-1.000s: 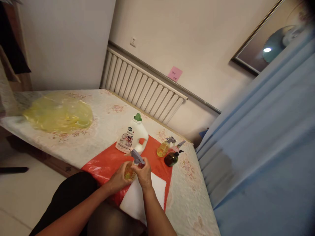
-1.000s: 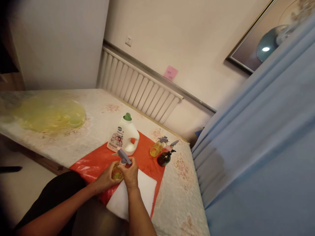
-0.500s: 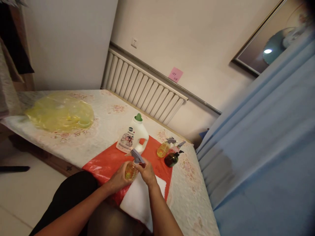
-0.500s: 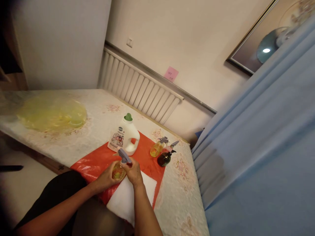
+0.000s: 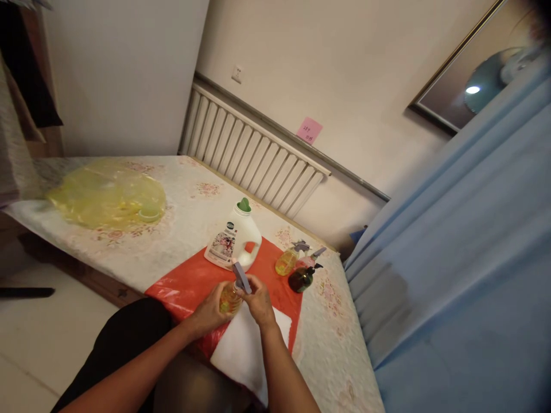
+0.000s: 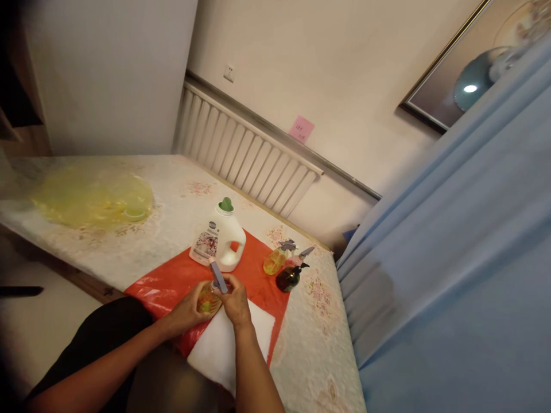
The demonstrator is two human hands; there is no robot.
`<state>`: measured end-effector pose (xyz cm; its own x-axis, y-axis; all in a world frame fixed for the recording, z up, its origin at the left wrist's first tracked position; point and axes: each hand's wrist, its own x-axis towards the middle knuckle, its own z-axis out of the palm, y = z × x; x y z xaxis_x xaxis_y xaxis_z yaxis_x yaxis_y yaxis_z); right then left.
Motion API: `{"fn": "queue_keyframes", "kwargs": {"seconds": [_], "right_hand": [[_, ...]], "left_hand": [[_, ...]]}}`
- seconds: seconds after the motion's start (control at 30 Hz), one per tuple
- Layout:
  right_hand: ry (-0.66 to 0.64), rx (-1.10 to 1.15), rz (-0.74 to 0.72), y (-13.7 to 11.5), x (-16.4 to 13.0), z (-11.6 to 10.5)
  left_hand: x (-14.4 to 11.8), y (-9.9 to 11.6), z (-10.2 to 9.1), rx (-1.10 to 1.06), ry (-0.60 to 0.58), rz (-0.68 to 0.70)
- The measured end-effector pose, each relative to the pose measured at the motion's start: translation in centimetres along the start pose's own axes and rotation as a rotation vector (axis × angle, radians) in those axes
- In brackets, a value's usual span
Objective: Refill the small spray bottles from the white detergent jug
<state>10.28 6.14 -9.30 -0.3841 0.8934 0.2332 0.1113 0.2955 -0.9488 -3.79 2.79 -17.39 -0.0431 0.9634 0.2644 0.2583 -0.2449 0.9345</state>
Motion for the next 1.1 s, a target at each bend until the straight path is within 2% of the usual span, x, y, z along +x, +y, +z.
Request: {"fn": "queue_keyframes", "kwargs": {"seconds": [0.23, 0.43, 0.5, 0.8, 1.1], "right_hand": [[0.050, -0.031, 0.003, -0.2, 0.1, 0.4], [0.254, -0.117, 0.006, 0.4, -0.3, 1.8], [0.284, -0.145, 0.004, 0.4, -0.4, 2.0], [0.152, -0.172, -0.032, -1.2, -0.4, 1.3], [0.150, -0.158, -0.034, -1.2, -0.4, 1.0]], "left_hand": [[-0.1, 0.1, 0.0, 0.010, -0.002, 0.001], [0.0, -0.4, 0.0, 0.024, 0.015, 0.038], [0.0, -0.5, 0.1, 0.027, 0.005, 0.040], [0.1, -0.9, 0.2, 0.030, 0.016, 0.042], [-0.1, -0.1, 0.0, 0.011, 0.002, 0.041]]}}
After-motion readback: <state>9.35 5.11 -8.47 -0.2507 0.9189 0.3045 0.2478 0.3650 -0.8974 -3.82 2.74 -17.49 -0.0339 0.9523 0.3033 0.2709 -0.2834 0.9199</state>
